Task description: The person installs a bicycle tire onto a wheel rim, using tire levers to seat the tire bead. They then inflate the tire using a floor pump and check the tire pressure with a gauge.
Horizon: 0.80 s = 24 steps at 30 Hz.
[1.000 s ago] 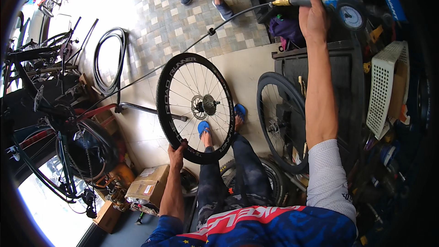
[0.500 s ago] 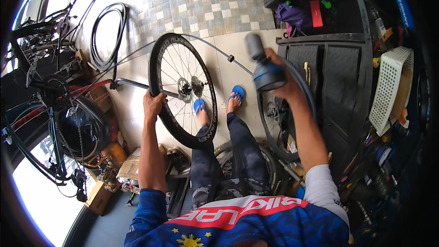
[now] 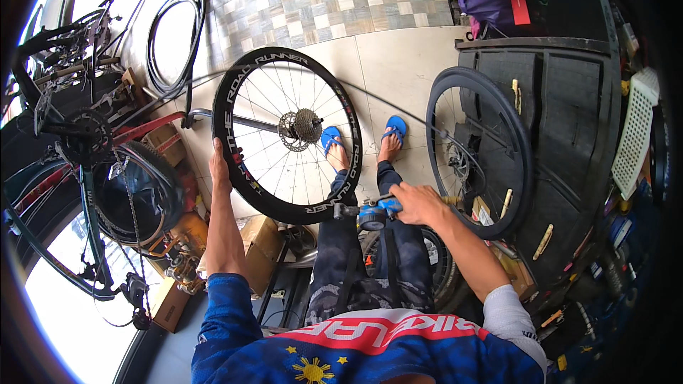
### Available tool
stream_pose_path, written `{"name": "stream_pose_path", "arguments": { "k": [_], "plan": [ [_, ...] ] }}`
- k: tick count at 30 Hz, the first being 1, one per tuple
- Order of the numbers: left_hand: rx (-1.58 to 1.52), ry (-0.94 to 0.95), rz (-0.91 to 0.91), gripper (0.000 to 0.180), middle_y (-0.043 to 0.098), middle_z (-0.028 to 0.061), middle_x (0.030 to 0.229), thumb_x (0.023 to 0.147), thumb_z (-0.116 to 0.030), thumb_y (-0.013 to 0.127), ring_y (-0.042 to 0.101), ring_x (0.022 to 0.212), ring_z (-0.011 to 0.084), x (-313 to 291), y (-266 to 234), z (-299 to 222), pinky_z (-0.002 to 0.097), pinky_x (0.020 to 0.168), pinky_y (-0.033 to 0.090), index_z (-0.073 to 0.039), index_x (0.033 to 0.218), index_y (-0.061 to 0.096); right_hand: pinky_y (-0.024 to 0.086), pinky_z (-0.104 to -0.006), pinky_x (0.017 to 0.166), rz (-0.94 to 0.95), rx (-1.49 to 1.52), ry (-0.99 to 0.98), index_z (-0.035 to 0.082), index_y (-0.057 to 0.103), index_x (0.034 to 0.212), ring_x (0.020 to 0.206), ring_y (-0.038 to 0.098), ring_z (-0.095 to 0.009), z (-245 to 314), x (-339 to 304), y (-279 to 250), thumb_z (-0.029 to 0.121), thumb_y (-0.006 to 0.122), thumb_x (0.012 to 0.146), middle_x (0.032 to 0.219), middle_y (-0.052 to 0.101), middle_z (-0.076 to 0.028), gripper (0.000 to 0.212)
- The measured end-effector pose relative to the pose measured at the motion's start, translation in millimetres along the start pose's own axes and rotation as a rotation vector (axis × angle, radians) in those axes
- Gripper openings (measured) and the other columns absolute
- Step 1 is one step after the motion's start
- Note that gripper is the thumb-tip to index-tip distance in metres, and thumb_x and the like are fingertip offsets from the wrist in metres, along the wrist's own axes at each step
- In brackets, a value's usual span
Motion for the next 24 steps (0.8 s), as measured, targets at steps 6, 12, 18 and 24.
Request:
{"name": "stream_pose_path", "arguments": {
  "k": [6,12,18,24],
  "plan": [
    [-0.036,-0.073,-0.058,0.079,0.079,0.0127,0.097,0.102,-0.075,0.054,0.075,0.082,0.0213,21,-35,44,0.0355,0.076,0.06,-0.001,0.124,0.072,0.053,-0.0584,0.099,0.03,0.069,0.152,0.008,0.059,0.13,0.119,0.065,-0.047,-16,3,60,0.031,0.082,0.083,0.131,0.06,-0.022,0.058],
    [-0.12,-0.093,0.034,0.068,0.077,0.0132,0.099,0.099,-0.066,0.067,0.075,0.085,0.023,26,-40,56,0.0392,0.075,0.061,-0.003,0.124,0.067,0.052,-0.0531,0.104,-0.158,0.252,0.253,0.001,0.062,0.128,0.12,0.064,-0.048,-41,4,56,0.032,0.082,0.084,0.125,0.062,-0.025,0.058],
    [-0.189,-0.058,0.095,0.045,0.074,0.0149,0.094,0.102,-0.041,0.076,0.076,0.08,0.0259,17,-22,37,0.0387,0.066,0.061,0.001,0.113,0.063,0.051,-0.047,0.101,-0.4,0.391,0.168,-0.002,0.063,0.125,0.115,0.063,-0.045,-50,10,29,0.018,0.074,0.082,0.118,0.064,-0.024,0.048],
    [-0.103,-0.036,0.069,0.039,0.072,0.0123,0.089,0.102,-0.035,0.075,0.075,0.079,0.0253,16,6,-4,0.0393,0.063,0.06,0.001,0.108,0.064,0.052,-0.049,0.1,-0.562,0.506,0.079,0.001,0.06,0.129,0.116,0.064,-0.049,-42,0,6,0.009,0.072,0.079,0.121,0.068,-0.026,0.052]
  ]
}}
Point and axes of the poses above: each hand's wrist, its own x-axis towards the middle knuckle, its own y-axis out of the palm, z = x × y, the point moved 5 cm from there along x, towards the middle knuckle
